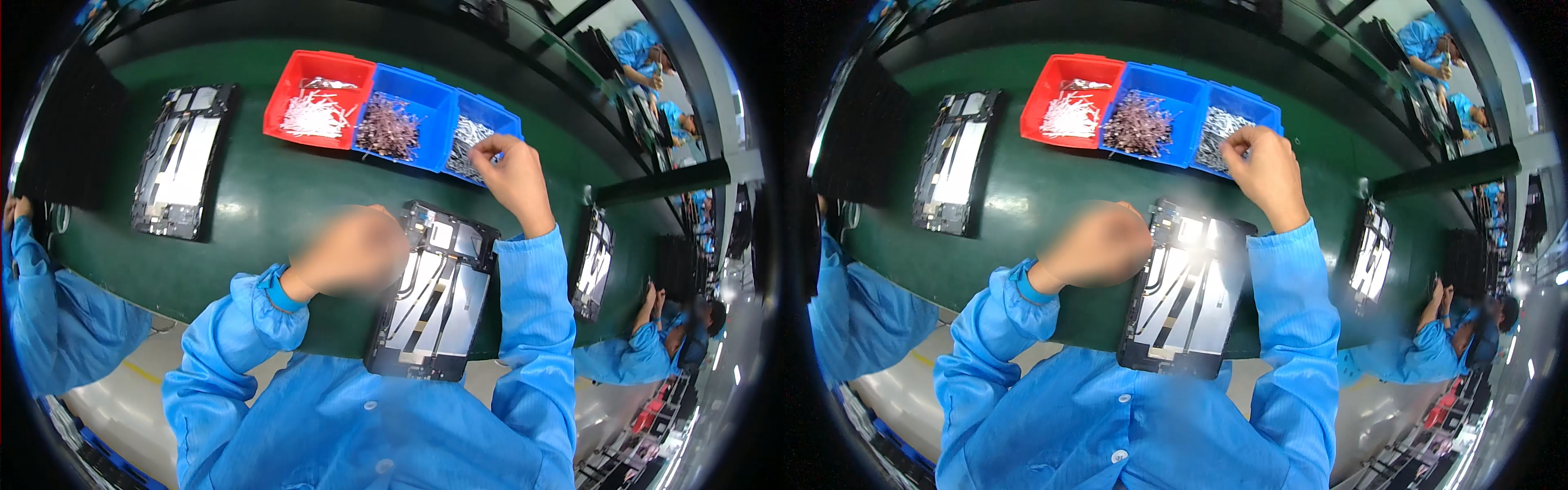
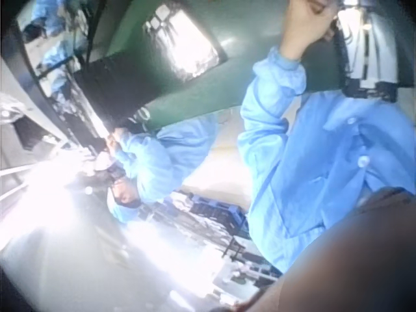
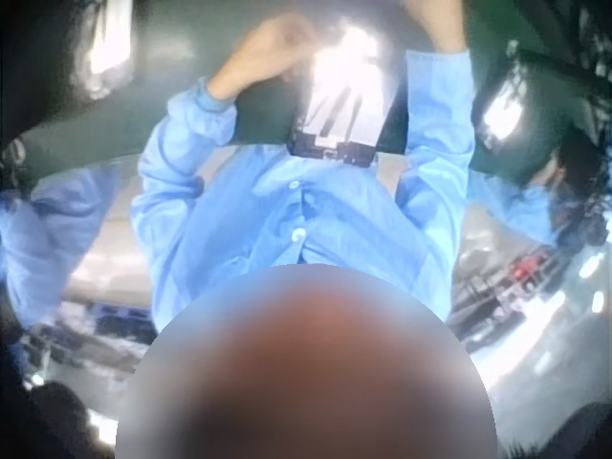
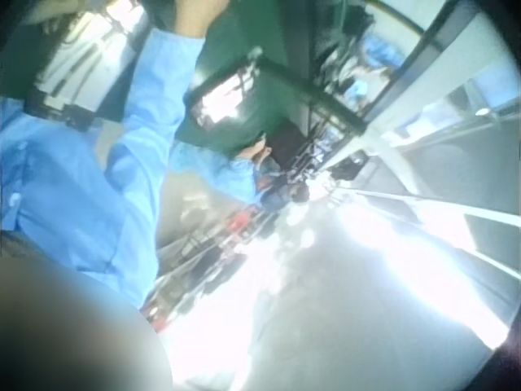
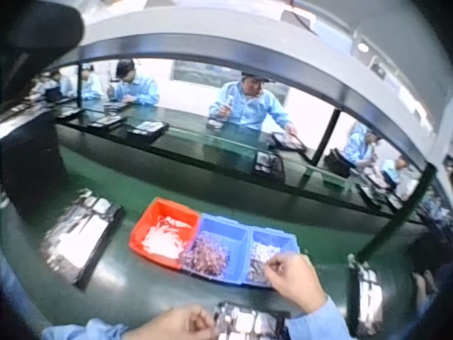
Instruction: Assembling internal components and cables into a tablet housing on a factory assembly line.
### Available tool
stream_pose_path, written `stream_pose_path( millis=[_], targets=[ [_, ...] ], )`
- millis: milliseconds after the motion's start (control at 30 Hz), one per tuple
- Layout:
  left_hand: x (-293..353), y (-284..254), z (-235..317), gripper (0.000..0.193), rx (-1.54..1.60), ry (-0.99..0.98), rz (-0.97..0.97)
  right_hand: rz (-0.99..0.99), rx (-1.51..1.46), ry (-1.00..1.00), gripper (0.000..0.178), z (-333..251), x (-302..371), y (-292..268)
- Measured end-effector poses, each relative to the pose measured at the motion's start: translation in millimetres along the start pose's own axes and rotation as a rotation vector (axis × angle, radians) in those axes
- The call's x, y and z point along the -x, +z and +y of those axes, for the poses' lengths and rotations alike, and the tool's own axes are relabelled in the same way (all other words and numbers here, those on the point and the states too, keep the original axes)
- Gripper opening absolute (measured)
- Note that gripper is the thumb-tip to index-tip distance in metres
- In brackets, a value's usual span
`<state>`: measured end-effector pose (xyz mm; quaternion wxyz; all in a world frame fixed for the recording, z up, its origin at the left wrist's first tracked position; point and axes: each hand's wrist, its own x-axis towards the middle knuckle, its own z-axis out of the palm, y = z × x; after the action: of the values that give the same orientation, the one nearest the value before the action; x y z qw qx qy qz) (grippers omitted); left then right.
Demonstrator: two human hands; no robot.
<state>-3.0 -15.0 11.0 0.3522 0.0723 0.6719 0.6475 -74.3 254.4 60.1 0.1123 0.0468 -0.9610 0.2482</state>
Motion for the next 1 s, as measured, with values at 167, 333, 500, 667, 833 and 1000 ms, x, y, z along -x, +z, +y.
stream_pose_path(
  millis=[167,333,500,667,833,1000],
  targets=[
    [1.1,-2.5,-2.3,0.025,0.101,0.018,0.006,-0.056,0.192,0.058,0.013,-6.7,7.1,11.6],
    [2.1,-0.6,-5.4,0.023,0.092,0.063,0.046,0.035,0.031,0.019,0.01,-5.6,12.0,10.6],
    [6.5,8.8,3.6,0.023,0.089,0.19,0.152,-0.173,-0.613,0.199,0.009,-27.5,65.0,0.2],
    [4.5,14.9,2.2,0.025,0.258,0.207,0.094,-0.382,-0.945,0.24,0.014,-38.1,107.5,4.5],
    [2.7,10.9,-2.2,0.022,0.279,0.159,0.05,-0.427,-0.905,0.162,0.016,-29.2,112.0,16.8],
    [2.0,8.3,-0.3,0.023,0.398,0.143,-0.021,-0.426,-0.948,0.115,0.018,-33.2,114.7,21.5]
  ],
)
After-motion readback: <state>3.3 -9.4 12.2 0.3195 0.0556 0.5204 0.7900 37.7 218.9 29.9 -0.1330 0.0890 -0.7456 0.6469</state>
